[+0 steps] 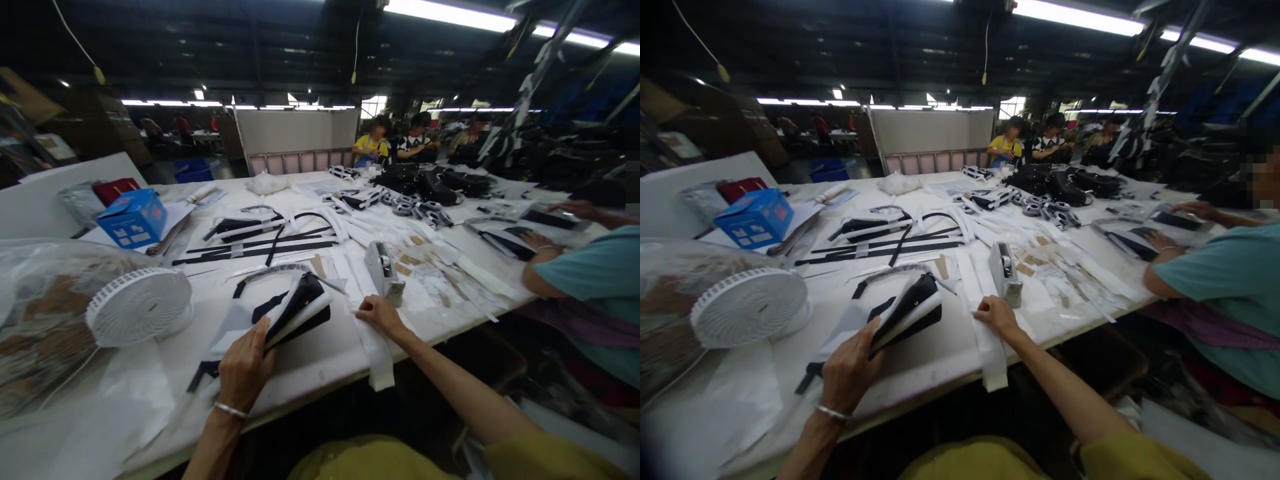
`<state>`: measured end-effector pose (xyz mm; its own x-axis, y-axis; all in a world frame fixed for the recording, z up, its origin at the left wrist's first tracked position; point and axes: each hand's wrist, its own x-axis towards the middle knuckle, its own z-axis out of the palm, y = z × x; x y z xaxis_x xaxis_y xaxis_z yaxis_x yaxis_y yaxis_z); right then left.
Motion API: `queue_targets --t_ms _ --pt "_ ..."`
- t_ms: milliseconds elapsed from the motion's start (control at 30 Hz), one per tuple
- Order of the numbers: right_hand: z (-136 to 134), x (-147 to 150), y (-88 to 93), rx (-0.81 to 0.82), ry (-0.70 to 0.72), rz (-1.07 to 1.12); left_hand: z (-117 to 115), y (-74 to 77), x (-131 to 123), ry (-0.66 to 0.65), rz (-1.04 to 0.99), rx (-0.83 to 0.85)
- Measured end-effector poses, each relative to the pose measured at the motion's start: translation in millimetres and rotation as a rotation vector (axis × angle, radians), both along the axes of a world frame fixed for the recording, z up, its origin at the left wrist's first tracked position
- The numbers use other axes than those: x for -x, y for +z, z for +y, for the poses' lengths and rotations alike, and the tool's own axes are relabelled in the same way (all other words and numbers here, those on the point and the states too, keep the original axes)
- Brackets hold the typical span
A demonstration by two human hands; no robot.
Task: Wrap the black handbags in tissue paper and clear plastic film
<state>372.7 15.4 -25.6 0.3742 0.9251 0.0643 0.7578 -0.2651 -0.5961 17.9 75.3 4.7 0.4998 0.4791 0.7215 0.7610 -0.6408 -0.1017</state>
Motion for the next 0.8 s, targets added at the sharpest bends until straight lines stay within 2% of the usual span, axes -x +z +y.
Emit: queue_targets --t_ms 300,400,533,667,800 --pt "-9 -5 -9.7 -0.182 -0.019 -0.018 -2 -0.7 2 -0.004 -0.028 0.026" --pt "-11 -6 -2.1 -0.269 -0.059 0.026 -2 -1.4 2 -0.010 -0.041 0.063" --pt "-4 1 17.1 -0.392 -0.067 0.080 -3 -0.2 2 -0.005 -0.068 0.107" --pt "12 27 25.1 -0.444 0.116 0.230 0 6.0 4 0.046 -0.097 0.117" --pt "16 69 18.9 -0.228 0.464 0.317 4 15.8 10 0.126 -0.140 0.151"
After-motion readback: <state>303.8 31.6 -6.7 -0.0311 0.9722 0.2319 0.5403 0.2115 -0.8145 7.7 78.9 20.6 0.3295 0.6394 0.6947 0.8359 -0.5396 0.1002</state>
